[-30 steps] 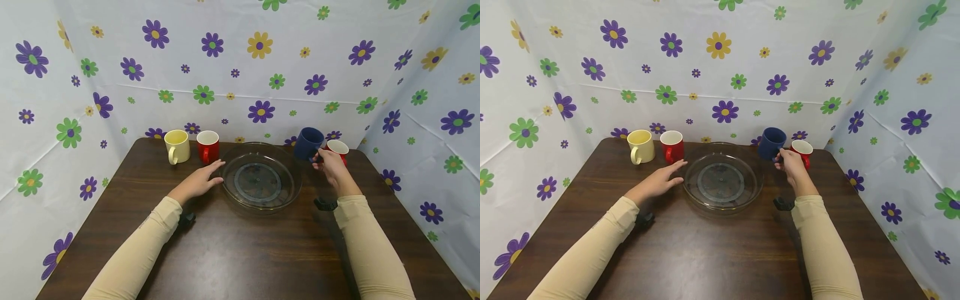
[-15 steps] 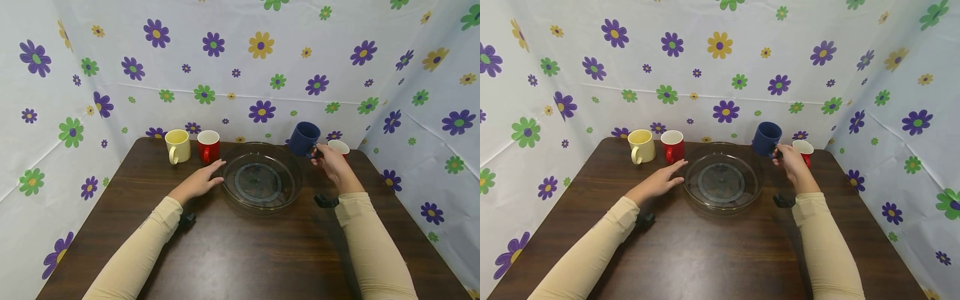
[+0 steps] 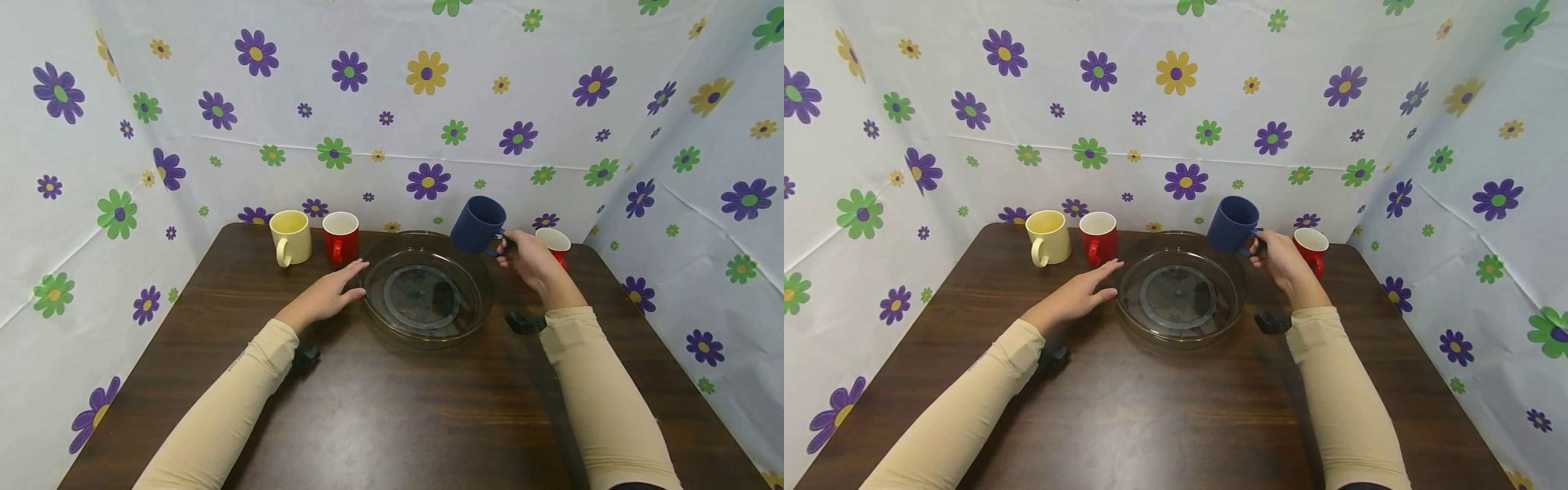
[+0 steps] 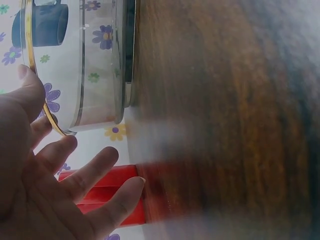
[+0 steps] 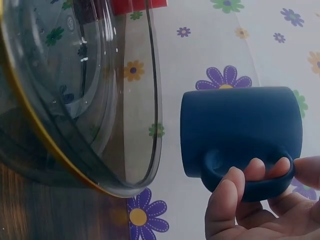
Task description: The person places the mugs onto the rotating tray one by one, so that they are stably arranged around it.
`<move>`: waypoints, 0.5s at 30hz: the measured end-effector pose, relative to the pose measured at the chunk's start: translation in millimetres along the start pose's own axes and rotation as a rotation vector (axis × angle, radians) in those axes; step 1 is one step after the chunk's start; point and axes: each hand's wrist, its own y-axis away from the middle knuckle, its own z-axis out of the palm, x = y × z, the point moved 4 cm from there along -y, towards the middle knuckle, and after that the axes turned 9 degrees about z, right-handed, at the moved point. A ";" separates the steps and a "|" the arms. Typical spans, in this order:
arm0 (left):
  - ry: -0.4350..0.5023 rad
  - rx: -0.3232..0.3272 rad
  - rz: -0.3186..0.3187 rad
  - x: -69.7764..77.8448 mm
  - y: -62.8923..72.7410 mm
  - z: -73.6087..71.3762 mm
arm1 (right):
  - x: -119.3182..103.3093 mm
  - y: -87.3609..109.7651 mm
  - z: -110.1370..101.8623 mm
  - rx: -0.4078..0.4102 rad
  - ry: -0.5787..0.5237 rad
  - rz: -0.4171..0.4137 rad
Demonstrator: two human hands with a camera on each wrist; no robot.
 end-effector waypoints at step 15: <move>-0.018 0.005 0.002 -2.1 0.5 1.3 | -0.5 -7.4 17.5 -0.059 0.089 0.039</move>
